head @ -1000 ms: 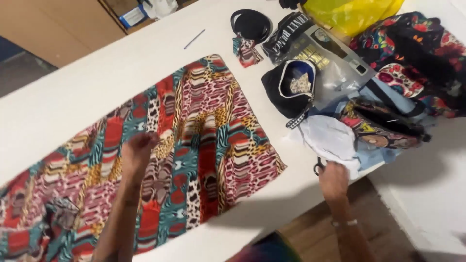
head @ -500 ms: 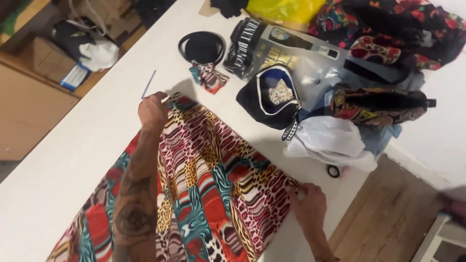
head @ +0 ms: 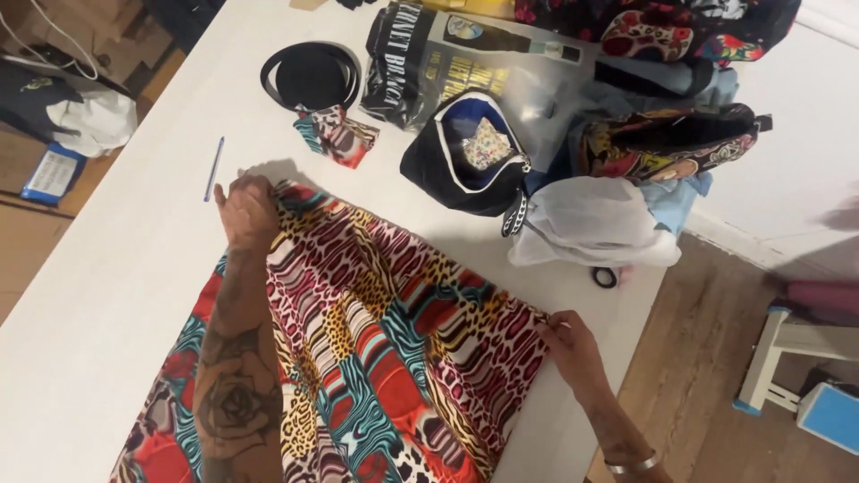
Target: The person folds a large piece of patterned fabric on a white table and uses scissors to cut a long strip from it. The person then cuts the strip into smaller pieces.
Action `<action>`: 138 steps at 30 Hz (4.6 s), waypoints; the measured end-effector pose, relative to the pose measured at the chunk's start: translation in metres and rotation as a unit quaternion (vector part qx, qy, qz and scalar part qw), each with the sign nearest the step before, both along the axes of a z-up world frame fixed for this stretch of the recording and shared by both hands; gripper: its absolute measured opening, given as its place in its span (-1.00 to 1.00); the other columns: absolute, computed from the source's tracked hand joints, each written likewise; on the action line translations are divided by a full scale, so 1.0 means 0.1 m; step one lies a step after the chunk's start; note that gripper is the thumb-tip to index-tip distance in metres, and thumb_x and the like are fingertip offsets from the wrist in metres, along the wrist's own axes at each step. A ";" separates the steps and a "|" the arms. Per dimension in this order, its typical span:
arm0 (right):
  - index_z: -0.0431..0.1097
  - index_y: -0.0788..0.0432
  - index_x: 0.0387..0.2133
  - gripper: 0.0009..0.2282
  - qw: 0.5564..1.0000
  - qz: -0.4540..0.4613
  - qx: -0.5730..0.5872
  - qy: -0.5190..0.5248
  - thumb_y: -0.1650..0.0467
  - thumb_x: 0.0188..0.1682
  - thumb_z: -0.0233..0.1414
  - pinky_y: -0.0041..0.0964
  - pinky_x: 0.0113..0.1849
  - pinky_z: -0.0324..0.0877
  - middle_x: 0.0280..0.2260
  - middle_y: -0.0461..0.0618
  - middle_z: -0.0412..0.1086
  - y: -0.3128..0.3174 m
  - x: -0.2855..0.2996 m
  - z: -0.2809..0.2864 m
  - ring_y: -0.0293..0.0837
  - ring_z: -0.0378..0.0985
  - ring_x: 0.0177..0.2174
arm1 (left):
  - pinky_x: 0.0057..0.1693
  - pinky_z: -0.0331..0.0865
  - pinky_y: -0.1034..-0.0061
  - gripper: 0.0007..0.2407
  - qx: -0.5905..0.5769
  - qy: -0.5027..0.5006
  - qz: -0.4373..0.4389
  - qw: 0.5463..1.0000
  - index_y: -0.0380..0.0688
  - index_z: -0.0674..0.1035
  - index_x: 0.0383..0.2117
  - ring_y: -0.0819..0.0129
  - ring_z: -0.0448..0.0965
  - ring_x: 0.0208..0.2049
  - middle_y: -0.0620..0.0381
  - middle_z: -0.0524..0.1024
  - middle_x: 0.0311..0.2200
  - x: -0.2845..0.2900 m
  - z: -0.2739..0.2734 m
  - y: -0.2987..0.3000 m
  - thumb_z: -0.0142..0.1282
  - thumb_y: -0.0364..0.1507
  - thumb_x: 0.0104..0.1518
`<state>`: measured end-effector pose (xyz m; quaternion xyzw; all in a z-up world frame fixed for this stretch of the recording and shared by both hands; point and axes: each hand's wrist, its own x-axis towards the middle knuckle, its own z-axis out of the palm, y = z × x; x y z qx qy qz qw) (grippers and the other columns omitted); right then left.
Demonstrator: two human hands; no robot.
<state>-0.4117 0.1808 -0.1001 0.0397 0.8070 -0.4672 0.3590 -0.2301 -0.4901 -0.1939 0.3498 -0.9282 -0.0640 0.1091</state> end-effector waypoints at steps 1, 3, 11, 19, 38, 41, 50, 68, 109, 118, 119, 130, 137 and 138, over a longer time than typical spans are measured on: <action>0.46 0.19 -0.13 -0.82 1.000 0.002 0.001 0.000 0.36 0.34 0.28 -0.15 -0.34 0.30 -0.46 0.09 0.57 -0.05 0.00 0.10 -0.08 0.46 -0.45 | 0.74 -0.11 -0.38 -0.81 0.001 0.000 0.002 1.000 0.05 0.61 -0.16 0.00 0.61 0.37 0.07 0.69 0.02 0.02 0.02 -0.05 -0.06 -0.56 0.32; 0.47 0.23 -0.07 -0.80 0.994 -0.088 -0.023 -0.058 0.46 0.22 0.38 -0.08 -0.18 0.53 -0.27 0.24 0.73 -0.16 0.01 0.29 0.02 0.66 -0.30 | 0.38 0.26 -0.16 -0.80 -0.009 0.037 -0.046 0.998 0.06 0.61 0.08 -0.19 0.66 0.01 0.04 0.67 -0.06 0.05 0.08 -0.15 0.02 -0.36 0.43; 0.55 0.33 0.35 -0.44 0.995 -0.094 0.014 -0.043 0.38 0.09 0.47 0.07 0.14 0.61 0.06 0.34 0.77 -0.16 0.04 0.42 0.16 0.76 0.06 | 0.07 0.75 0.19 -0.55 0.285 0.079 0.014 0.955 -0.09 0.67 0.34 0.00 0.89 -0.09 -0.17 0.84 -0.06 0.12 0.53 -0.16 0.44 -0.48 0.28; 0.75 0.18 0.15 -0.60 0.996 -0.085 0.014 0.014 0.28 0.12 0.55 0.06 0.20 0.58 0.02 0.19 0.79 0.08 0.12 0.12 0.05 0.78 0.11 | 0.27 0.65 0.03 -0.72 0.290 0.100 -0.038 0.951 -0.12 0.86 0.04 -0.11 0.87 -0.01 -0.16 0.82 -0.18 0.33 0.67 -0.15 0.64 -0.43 0.22; 0.74 0.16 0.04 -0.82 0.807 0.304 -0.097 0.496 0.45 0.20 0.44 0.03 0.15 0.65 0.09 0.02 0.70 0.80 1.14 0.28 0.04 0.74 0.06 | 0.22 0.63 0.30 -0.72 0.164 0.051 -0.133 0.976 -0.25 0.91 0.27 0.12 0.84 0.17 -0.12 0.85 0.20 2.19 1.36 0.01 0.70 -0.65 0.49; 0.73 0.09 0.04 -0.83 0.776 0.341 -0.090 0.523 0.42 0.23 0.43 0.11 0.24 0.56 0.09 -0.04 0.70 0.87 1.33 0.25 0.02 0.71 0.07 | 0.18 0.66 0.38 -0.72 0.116 0.044 -0.130 0.984 -0.24 0.95 0.19 0.18 0.87 0.12 -0.08 0.88 0.15 2.49 1.16 0.02 0.70 -0.72 0.42; 0.77 0.01 -0.02 -0.86 0.726 0.405 -0.037 0.554 0.39 0.20 0.47 0.18 0.30 0.48 0.07 -0.11 0.73 0.97 1.73 0.09 -0.02 0.71 0.06 | -0.05 0.58 0.51 -0.66 0.178 0.100 -0.057 0.977 -0.14 0.95 0.18 0.28 0.82 -0.01 -0.03 0.87 0.10 2.86 0.77 0.18 0.42 -0.79 0.41; 0.72 0.02 -0.02 -0.75 0.653 0.463 -0.042 0.598 0.53 0.11 0.51 0.33 0.36 0.39 0.04 -0.08 0.60 1.01 2.16 0.05 -0.04 0.63 0.05 | -0.31 0.41 0.50 -0.64 0.197 0.014 0.078 0.977 0.05 0.94 0.25 0.54 0.69 -0.17 0.07 0.83 -0.13 3.19 0.76 0.23 0.29 -0.65 0.47; 0.64 0.04 0.22 -0.68 0.629 0.555 -0.043 0.542 0.54 0.23 0.26 0.45 0.50 0.13 0.18 -0.07 0.61 1.29 2.37 -0.37 0.03 0.63 0.19 | -0.14 0.60 0.47 -0.63 0.233 0.002 0.135 0.963 0.16 0.94 0.04 0.37 0.80 -0.10 0.20 0.85 0.05 3.24 0.59 0.38 0.26 -0.64 0.27; 0.71 0.01 0.12 -0.72 0.611 0.541 -0.051 0.576 0.50 0.18 0.25 0.48 0.43 0.27 0.12 -0.09 0.62 1.31 2.39 -0.51 0.02 0.65 0.12 | 0.33 0.57 0.28 -0.51 0.220 0.009 0.028 0.975 0.08 0.91 0.18 0.03 0.80 0.21 -0.05 0.84 0.18 3.42 0.48 0.19 -0.02 -0.64 0.30; 0.72 0.01 0.12 -0.70 0.611 0.546 -0.044 0.572 0.50 0.14 0.29 0.48 0.43 0.29 0.12 -0.09 0.62 1.32 2.39 -0.53 0.02 0.65 0.13 | 0.43 0.54 0.18 -0.48 0.230 -0.022 0.052 0.972 0.01 0.91 0.17 -0.07 0.76 0.28 -0.08 0.82 0.23 3.35 0.59 0.26 -0.09 -0.65 0.27; 0.73 -0.01 0.07 -0.63 0.609 0.547 -0.030 0.573 0.51 -0.02 0.43 0.49 0.41 0.30 0.13 -0.08 0.65 1.33 2.36 -0.56 0.04 0.67 0.11 | 0.23 0.68 0.12 -0.71 0.286 -0.022 0.152 0.946 -0.06 0.87 0.22 -0.03 0.76 0.19 -0.06 0.73 0.34 2.86 1.16 0.69 0.23 -0.50 0.47; 0.70 -0.03 0.04 -0.68 0.613 0.535 -0.011 0.582 0.54 0.03 0.34 0.47 0.42 0.30 0.12 -0.11 0.65 1.35 2.35 -0.49 0.00 0.66 0.14 | 0.18 0.55 0.04 -0.70 0.253 0.005 0.106 0.962 -0.17 0.86 0.17 -0.09 0.74 0.14 -0.13 0.79 0.22 2.91 1.03 0.66 0.16 -0.32 0.55; 0.69 -0.04 0.07 -0.66 0.616 0.530 -0.012 0.583 0.54 0.04 0.33 0.48 0.43 0.29 0.12 -0.13 0.63 1.33 2.32 -0.50 0.00 0.65 0.15 | 0.16 0.51 -0.03 -0.68 0.242 0.005 0.095 0.966 -0.22 0.85 0.12 -0.15 0.72 0.13 -0.15 0.78 0.20 2.89 0.99 0.61 0.13 -0.28 0.59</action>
